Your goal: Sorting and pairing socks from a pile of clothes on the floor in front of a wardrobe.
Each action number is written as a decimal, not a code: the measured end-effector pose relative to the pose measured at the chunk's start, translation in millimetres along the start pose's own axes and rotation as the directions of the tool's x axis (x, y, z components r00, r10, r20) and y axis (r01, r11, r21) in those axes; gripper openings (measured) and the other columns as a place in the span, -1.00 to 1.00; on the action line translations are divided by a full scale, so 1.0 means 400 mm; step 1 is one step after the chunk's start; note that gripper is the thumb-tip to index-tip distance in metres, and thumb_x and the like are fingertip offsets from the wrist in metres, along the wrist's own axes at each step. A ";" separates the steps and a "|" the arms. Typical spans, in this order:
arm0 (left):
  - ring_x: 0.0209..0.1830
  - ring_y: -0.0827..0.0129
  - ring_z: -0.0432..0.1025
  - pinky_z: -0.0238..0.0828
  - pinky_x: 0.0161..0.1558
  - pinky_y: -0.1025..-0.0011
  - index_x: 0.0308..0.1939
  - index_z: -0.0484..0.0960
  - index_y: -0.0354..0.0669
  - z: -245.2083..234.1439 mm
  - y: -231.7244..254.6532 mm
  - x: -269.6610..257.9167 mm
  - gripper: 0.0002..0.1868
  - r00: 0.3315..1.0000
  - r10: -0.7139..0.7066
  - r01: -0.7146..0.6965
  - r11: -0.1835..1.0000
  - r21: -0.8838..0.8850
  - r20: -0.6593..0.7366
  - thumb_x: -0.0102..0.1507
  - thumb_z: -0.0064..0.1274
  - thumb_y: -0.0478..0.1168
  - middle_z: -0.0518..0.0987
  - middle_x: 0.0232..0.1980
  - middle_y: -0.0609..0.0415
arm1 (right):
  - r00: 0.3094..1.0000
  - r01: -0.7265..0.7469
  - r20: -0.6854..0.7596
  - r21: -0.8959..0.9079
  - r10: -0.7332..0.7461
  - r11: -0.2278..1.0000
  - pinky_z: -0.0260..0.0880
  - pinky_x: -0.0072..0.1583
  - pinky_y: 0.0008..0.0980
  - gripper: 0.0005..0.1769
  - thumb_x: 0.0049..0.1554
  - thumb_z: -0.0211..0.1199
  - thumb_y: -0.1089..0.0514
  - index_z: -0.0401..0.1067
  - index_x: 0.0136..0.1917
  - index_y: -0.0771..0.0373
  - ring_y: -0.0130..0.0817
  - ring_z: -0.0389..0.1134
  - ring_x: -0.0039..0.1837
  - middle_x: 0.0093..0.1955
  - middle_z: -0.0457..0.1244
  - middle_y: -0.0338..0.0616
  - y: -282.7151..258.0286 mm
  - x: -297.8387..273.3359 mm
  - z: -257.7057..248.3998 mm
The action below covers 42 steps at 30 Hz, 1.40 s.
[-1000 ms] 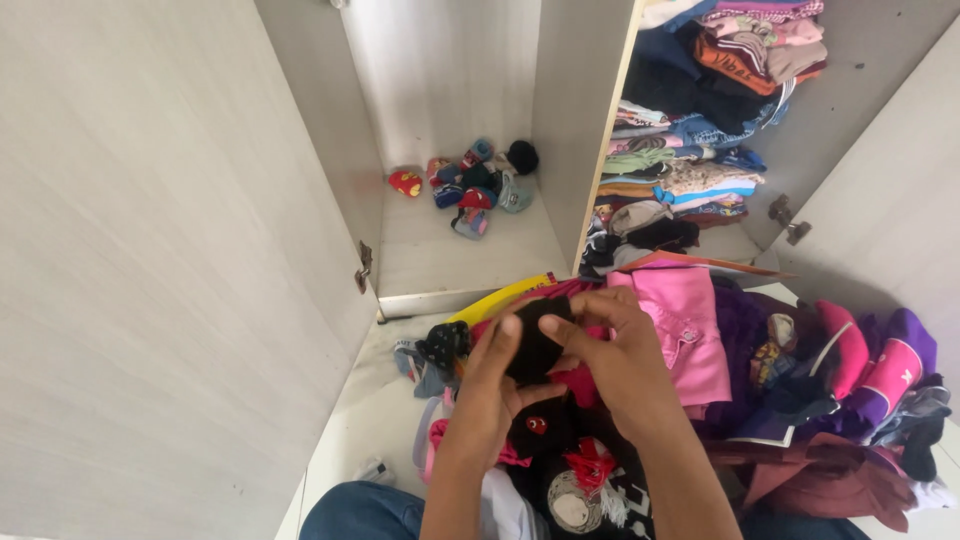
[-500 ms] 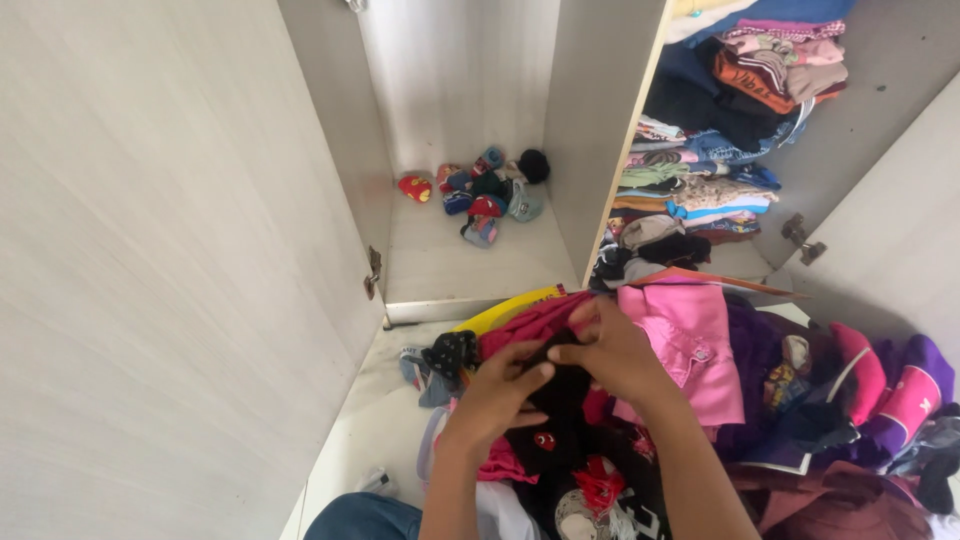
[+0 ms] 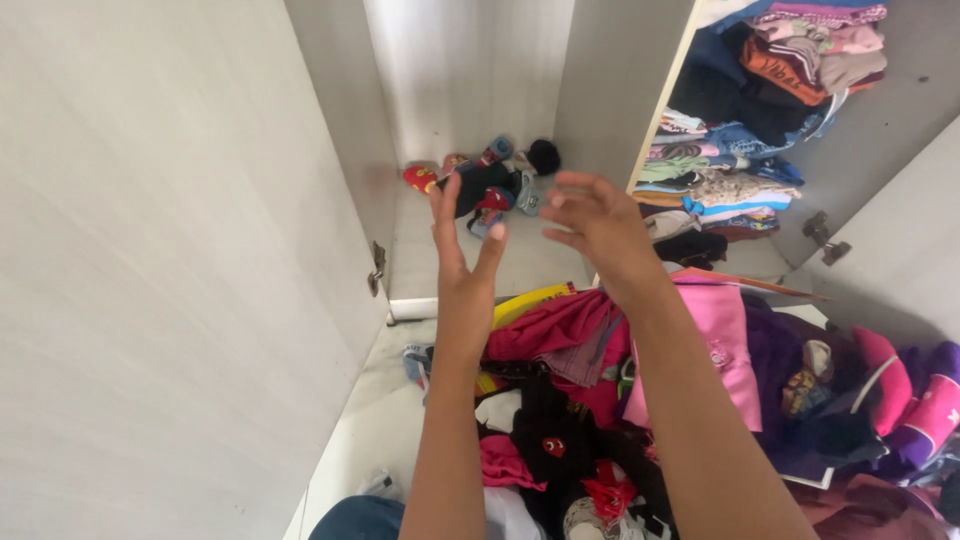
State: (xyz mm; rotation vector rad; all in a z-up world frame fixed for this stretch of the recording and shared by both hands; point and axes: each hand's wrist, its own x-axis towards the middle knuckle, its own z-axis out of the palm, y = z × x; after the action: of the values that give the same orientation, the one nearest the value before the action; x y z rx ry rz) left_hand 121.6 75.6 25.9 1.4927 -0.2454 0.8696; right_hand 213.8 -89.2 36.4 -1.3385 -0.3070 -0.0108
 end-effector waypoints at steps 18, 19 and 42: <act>0.21 -0.07 0.44 0.44 0.19 0.27 0.22 0.51 0.29 0.011 -0.401 -0.532 -0.16 0.475 -0.866 0.454 0.394 0.799 0.157 -0.14 0.48 -0.12 0.34 0.35 -0.13 | 0.719 -0.685 -0.236 -0.401 0.654 0.609 0.36 -0.08 -0.29 -0.66 0.01 0.27 0.03 0.51 0.07 0.12 -0.38 0.36 -0.10 -0.05 0.42 -0.18 0.521 -0.247 -0.320; 0.19 -0.06 0.46 0.45 0.19 0.28 0.18 0.54 0.26 0.012 -0.405 -0.534 -0.22 0.468 -0.876 0.495 0.372 0.785 0.120 -0.11 0.49 -0.13 0.38 0.29 -0.17 | 0.734 -0.657 -0.244 -0.490 0.634 0.572 0.29 -0.11 -0.22 -0.64 -0.03 0.34 0.05 0.53 0.04 0.17 -0.28 0.31 -0.14 -0.11 0.37 -0.12 0.569 -0.255 -0.343; 0.28 0.08 0.38 0.21 0.36 0.17 0.10 0.67 0.16 0.019 -0.271 -0.419 -0.61 0.846 -0.520 0.487 0.660 0.572 -0.119 0.18 0.20 -0.23 0.52 0.19 -0.02 | 0.863 -0.492 -0.426 -0.580 0.273 0.650 0.45 -0.06 -0.30 -0.68 0.07 0.22 0.07 0.60 0.03 0.23 -0.23 0.49 -0.15 -0.16 0.45 -0.02 0.556 -0.495 -0.413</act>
State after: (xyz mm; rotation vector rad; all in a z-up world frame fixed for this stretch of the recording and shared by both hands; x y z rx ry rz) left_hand 78.0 26.3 -162.7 2.0263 0.4429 0.4493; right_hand 99.6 -227.7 -252.7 -2.0890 0.3019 0.0380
